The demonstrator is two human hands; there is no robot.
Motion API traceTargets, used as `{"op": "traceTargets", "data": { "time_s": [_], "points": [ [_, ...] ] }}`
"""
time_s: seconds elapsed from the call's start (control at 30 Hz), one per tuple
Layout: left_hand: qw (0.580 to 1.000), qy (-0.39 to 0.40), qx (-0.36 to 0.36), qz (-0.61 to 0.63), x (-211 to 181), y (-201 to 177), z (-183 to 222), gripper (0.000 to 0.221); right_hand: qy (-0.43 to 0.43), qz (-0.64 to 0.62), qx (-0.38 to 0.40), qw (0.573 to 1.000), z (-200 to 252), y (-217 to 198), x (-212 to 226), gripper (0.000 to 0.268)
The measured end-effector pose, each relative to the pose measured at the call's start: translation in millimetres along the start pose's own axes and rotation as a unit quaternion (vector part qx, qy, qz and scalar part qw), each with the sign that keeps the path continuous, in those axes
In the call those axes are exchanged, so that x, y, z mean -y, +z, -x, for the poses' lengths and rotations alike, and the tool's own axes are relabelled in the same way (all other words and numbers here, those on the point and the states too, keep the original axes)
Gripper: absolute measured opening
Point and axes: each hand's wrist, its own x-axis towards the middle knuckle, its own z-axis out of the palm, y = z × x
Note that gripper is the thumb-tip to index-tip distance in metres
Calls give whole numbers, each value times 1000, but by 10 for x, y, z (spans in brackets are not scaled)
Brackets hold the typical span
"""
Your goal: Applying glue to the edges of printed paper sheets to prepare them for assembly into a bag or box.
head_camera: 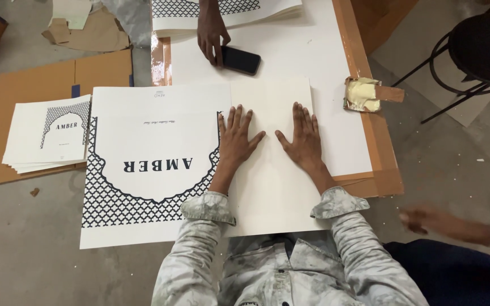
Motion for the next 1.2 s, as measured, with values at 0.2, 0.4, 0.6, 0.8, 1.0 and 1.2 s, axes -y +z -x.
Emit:
{"op": "traceTargets", "data": {
  "time_s": [0.2, 0.4, 0.6, 0.8, 1.0, 1.2],
  "points": [
    [1000, 3, 0, 1, 18, 21, 7, 79, 5, 13, 9, 1000, 2, 41, -20, 95],
    [1000, 1, -8, -4, 28, 59, 7, 79, -10, 22, -8, 1000, 3, 54, -29, 95],
    [1000, -2, -6, -13, 1, 17, 2, 78, -15, 20, -23, 999, 14, 84, -36, 95],
    [1000, 1, -20, 0, 22, 69, 9, 79, -13, 19, -14, 1000, 11, 76, -38, 96],
    [1000, -4, -8, -12, 16, 44, 11, 79, -16, 26, -21, 999, 14, 123, -75, 95],
    [1000, -1, -2, -7, 23, 45, 7, 80, -4, 25, 0, 1000, 3, 83, -43, 96]
  ]
}}
